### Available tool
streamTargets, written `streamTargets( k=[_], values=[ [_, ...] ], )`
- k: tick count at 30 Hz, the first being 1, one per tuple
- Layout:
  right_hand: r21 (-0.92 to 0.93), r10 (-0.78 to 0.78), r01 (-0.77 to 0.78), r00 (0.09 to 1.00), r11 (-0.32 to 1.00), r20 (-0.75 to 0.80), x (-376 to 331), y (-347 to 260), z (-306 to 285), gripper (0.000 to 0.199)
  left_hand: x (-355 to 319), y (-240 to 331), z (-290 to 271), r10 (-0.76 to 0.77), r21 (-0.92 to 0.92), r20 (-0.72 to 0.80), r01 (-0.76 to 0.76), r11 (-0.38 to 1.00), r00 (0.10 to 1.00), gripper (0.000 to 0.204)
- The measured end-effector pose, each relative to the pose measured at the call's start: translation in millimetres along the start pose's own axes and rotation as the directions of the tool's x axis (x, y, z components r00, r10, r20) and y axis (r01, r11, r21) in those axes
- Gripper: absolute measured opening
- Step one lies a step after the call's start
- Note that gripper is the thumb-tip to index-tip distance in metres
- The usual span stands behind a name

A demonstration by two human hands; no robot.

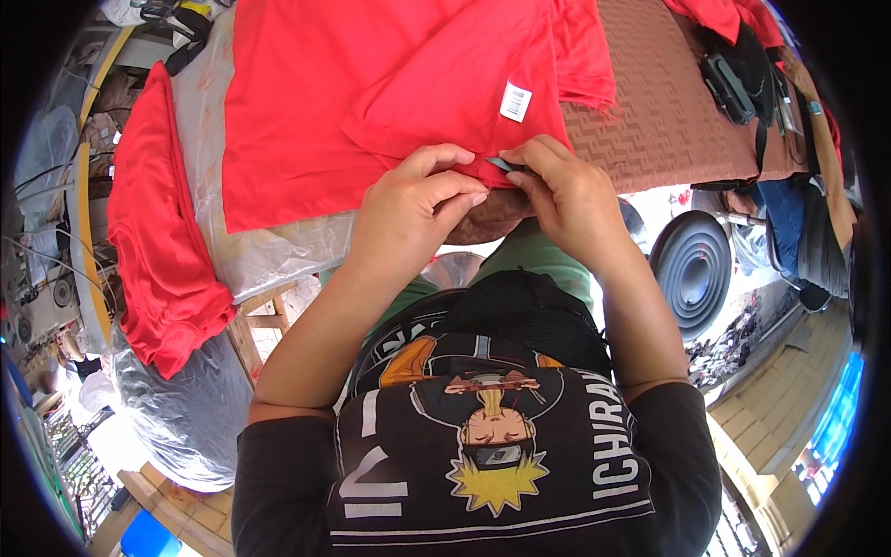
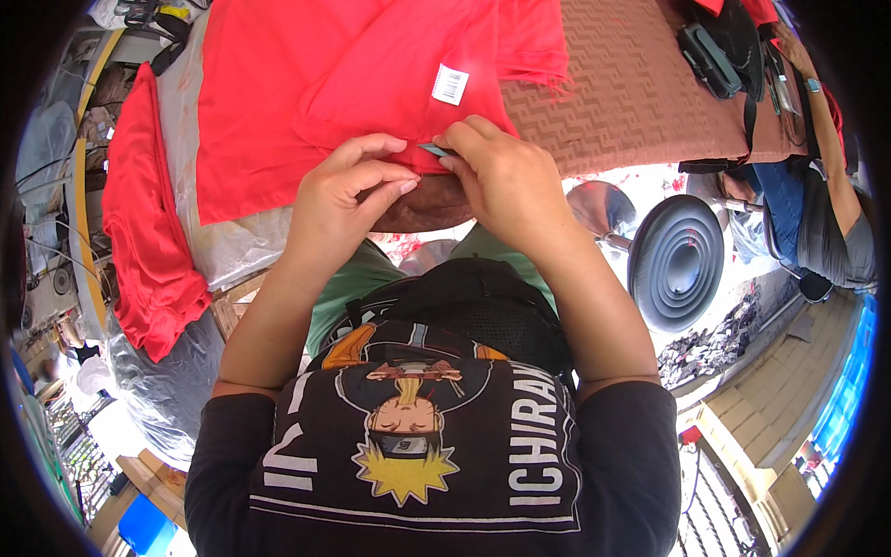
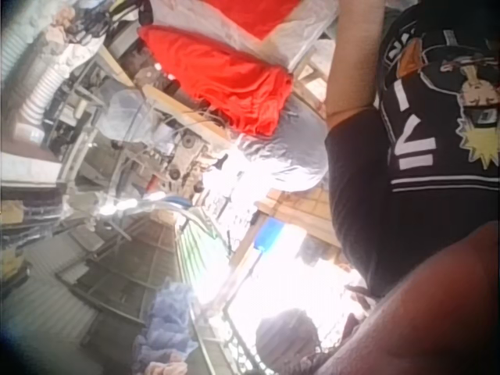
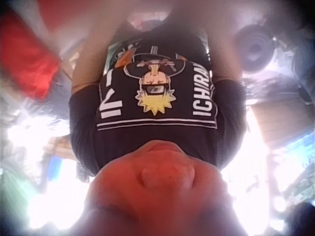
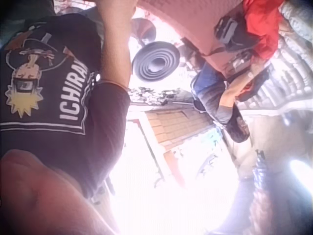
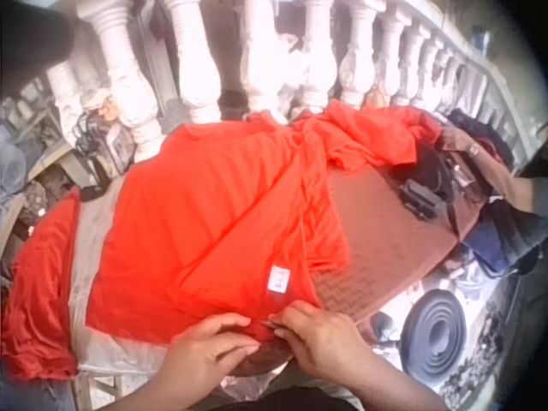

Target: The person trims excess threads from the collar and seams of red t-shirts using a small pair of snips, turning the garments over to check different areas.

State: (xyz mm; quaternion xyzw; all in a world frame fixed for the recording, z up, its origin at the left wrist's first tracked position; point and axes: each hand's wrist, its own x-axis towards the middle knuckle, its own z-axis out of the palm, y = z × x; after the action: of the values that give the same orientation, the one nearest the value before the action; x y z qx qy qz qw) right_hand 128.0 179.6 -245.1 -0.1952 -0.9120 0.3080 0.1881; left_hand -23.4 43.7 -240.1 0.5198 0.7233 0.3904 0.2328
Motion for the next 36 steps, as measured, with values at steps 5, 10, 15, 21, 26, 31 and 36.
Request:
streamTargets(
  k=[5,10,15,21,26,31,36],
  values=[
    [0.127,0.082,-0.064,0.987,0.990,-0.141,0,-2,-2,0.022,12,-5,-7,0.227,0.104,-0.027,-0.224,0.969,0.973,0.008],
    [0.018,0.011,-0.009,0.991,1.000,-0.133,3,14,-5,0.020,45,-5,-5,0.221,-0.167,-0.053,-0.226,0.960,0.974,0.008],
    [0.322,0.185,-0.180,0.983,0.929,0.017,17,17,-48,0.014,52,8,4,0.221,-0.347,-0.212,-0.285,0.894,0.952,0.007],
    [0.473,0.230,-0.284,0.958,0.834,0.169,21,6,-89,0.019,40,35,5,0.140,-0.383,-0.231,-0.222,0.897,0.963,0.008],
    [0.652,0.377,-0.390,0.911,0.650,0.168,27,40,-51,0.027,61,6,20,0.019,-0.674,-0.143,-0.112,0.731,0.990,0.013],
    [0.637,0.457,-0.432,0.879,0.639,0.137,23,46,-35,0.026,57,5,14,0.037,-0.691,-0.049,-0.061,0.720,0.998,0.011],
    [0.480,0.383,-0.322,0.923,0.816,-0.032,21,48,-30,0.022,57,9,13,0.040,-0.726,0.011,-0.019,0.688,0.999,0.012]
  ],
)
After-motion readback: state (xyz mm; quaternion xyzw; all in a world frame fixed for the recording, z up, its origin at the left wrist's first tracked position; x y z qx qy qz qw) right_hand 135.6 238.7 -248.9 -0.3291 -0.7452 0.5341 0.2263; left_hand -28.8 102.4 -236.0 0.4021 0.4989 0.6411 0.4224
